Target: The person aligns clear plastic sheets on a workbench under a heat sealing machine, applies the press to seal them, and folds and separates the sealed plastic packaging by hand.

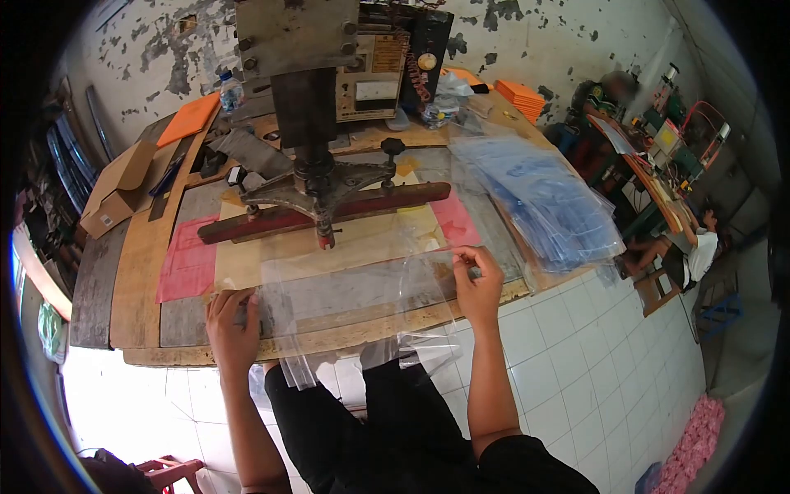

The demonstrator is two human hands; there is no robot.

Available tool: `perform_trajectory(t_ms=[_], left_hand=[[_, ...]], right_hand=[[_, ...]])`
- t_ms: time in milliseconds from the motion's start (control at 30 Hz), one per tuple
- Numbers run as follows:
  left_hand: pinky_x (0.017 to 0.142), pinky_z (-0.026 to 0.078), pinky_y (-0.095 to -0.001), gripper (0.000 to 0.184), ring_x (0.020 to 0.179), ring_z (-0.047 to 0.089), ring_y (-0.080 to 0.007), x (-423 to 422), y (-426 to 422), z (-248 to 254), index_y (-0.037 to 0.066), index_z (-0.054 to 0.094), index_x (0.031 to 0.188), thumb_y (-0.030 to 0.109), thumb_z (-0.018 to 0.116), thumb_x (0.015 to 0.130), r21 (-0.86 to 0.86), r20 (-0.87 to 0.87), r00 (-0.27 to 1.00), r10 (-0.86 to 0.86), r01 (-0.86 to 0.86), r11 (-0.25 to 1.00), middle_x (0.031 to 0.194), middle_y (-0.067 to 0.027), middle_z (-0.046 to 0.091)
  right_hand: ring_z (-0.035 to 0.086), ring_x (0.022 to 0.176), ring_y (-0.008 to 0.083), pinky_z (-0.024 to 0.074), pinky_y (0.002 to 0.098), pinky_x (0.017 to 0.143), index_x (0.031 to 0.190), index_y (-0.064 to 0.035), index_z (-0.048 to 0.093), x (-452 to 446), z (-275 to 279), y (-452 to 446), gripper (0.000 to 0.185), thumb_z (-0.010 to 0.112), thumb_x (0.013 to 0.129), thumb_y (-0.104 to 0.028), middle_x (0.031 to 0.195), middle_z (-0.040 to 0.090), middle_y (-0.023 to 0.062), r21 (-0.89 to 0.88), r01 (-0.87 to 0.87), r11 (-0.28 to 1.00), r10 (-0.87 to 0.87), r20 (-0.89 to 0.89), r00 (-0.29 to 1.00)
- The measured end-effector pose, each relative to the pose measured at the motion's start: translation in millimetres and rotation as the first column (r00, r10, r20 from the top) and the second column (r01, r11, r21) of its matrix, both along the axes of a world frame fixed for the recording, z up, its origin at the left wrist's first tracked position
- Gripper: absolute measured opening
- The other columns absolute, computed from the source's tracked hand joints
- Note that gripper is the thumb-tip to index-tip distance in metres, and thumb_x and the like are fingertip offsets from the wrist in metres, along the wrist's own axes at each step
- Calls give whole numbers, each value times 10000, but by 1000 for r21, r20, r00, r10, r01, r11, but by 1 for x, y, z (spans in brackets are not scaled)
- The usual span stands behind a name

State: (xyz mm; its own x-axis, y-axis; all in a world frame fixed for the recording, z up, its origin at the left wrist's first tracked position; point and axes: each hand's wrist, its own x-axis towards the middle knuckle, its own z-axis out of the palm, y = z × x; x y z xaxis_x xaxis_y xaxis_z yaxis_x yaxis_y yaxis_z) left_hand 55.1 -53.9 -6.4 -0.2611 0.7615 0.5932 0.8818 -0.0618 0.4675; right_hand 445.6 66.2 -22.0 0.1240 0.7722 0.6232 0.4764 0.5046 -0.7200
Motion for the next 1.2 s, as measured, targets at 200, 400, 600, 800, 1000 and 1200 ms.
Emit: perform_trajectory(t_ms=[200,400,600,800,1000,1200], left_hand=[[960,482,-445,134,973,666,-331,2,0,2,29,766,1040,140,715,985,-3,0,1000,8,-8,1000,1012,-127,727],[953,482,-453,129,980,659,-345,-1,1,-1,30,764,1032,137,719,975,12,-14,1000,-1,1,1000,1018,-132,725],[953,483,-452,127,986,656,-349,-1,1,-2,33,765,1029,137,722,971,-9,-8,1000,7,-7,1000,1019,-128,724],[955,485,-457,124,993,656,-348,0,1,-2,33,763,1023,138,722,970,3,-10,1000,4,-4,1000,1016,-126,725],[952,485,-462,128,993,657,-345,-2,1,-2,33,764,1025,142,720,974,6,-25,1000,-3,3,1000,1017,-125,727],[942,482,-451,127,978,660,-338,0,1,-1,34,764,1023,143,713,981,1,0,1000,-7,7,1000,1014,-121,731]], right_hand=[[688,808,206,546,323,771,1055,-27,756,-1,3,-2,146,723,921,22,947,736,93,-18,8,1000,-8,-1,1000],[684,802,213,542,326,769,1055,-28,756,-1,2,-1,150,723,918,22,945,735,96,-14,2,1000,-2,4,1000],[678,791,221,542,336,768,1047,-25,754,-1,1,-1,133,727,920,8,925,731,99,-9,13,1000,-13,4,1000],[712,820,228,553,338,777,1052,-24,754,0,1,-1,122,733,933,-10,949,748,107,-18,1,1000,-1,4,1000],[675,814,159,539,299,796,1057,-1,744,-2,1,-3,121,712,943,25,923,742,83,-37,-4,999,4,-19,1000],[689,815,166,542,301,792,1055,0,744,-2,1,-2,128,716,934,31,915,746,89,-18,6,1000,-6,-6,1000]])
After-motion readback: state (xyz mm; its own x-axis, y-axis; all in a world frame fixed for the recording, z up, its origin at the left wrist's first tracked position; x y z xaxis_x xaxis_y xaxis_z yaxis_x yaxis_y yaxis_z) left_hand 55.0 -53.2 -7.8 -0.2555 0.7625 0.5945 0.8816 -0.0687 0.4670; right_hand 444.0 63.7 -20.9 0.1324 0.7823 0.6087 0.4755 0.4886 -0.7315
